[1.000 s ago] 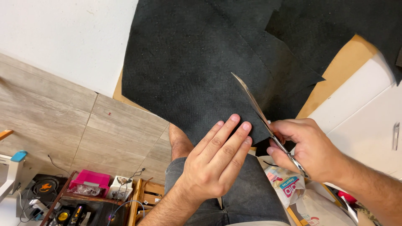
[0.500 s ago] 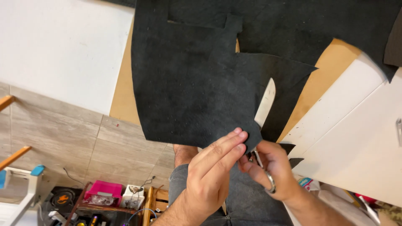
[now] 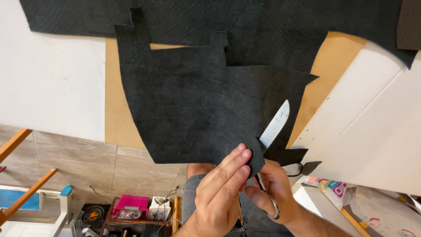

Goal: Using a pair of scissors to cut out specific shapes from a large piece of black leather on a workbench.

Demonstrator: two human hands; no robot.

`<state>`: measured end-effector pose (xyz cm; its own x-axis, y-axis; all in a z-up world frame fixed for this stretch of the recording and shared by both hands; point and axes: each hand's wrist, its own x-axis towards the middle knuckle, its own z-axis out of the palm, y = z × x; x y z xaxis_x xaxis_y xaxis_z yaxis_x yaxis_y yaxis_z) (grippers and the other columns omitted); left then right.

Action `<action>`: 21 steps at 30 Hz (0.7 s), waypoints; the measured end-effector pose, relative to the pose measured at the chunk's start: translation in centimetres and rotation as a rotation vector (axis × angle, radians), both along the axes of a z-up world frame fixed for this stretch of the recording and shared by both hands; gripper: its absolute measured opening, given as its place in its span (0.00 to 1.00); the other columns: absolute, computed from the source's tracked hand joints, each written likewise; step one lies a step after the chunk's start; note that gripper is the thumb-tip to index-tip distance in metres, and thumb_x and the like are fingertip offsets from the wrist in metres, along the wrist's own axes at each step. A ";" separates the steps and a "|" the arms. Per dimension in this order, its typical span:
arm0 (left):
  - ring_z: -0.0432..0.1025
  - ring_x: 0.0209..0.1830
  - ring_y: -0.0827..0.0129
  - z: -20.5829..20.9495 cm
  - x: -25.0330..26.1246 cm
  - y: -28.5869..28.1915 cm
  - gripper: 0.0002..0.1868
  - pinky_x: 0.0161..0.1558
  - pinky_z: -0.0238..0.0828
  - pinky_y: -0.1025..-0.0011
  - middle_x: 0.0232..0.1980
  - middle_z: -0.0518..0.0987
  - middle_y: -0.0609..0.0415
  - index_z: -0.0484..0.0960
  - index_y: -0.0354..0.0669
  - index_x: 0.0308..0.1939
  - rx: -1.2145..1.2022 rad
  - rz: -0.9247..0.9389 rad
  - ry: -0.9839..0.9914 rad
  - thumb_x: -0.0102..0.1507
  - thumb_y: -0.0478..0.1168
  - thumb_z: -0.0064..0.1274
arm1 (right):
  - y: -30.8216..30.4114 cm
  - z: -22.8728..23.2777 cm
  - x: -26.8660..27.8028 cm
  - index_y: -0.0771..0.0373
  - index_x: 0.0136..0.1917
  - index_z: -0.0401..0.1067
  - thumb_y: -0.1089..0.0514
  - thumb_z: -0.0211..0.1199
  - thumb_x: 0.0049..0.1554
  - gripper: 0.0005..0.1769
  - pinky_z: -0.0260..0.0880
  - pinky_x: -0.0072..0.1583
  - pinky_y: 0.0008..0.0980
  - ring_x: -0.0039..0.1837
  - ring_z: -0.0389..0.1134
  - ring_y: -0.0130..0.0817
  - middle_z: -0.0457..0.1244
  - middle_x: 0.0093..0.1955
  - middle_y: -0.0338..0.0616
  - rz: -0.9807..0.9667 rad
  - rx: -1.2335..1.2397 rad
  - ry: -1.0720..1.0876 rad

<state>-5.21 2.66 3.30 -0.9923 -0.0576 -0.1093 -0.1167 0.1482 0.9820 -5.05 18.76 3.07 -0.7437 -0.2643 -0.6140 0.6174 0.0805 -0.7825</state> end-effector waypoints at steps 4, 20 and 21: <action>0.81 0.62 0.46 -0.1 0.1 0.2 0.11 0.54 0.79 0.68 0.60 0.81 0.35 0.80 0.30 0.48 -0.033 -0.035 0.009 0.62 0.25 0.54 | -0.2 0.3 -0.3 0.66 0.45 0.73 0.59 0.62 0.48 0.12 0.47 0.37 0.25 0.34 0.50 0.21 0.56 0.30 0.31 0.000 0.040 -0.004; 0.71 0.70 0.34 -0.6 -1.7 -1.7 0.19 0.70 0.74 0.48 0.66 0.72 0.24 0.74 0.20 0.56 0.219 -0.203 -0.046 0.63 0.30 0.46 | -2.0 -0.2 0.0 0.66 0.39 0.69 0.72 0.61 0.46 0.07 0.44 0.33 0.20 0.31 0.49 0.17 0.58 0.29 0.32 -0.197 0.069 -0.082; 0.69 0.71 0.36 -0.7 -2.3 -2.0 0.25 0.73 0.70 0.47 0.68 0.70 0.22 0.72 0.20 0.59 0.281 -0.229 -0.083 0.69 0.43 0.45 | -2.2 -0.3 -0.1 0.66 0.39 0.69 0.72 0.61 0.46 0.07 0.44 0.34 0.20 0.31 0.49 0.17 0.58 0.29 0.32 -0.205 0.069 -0.073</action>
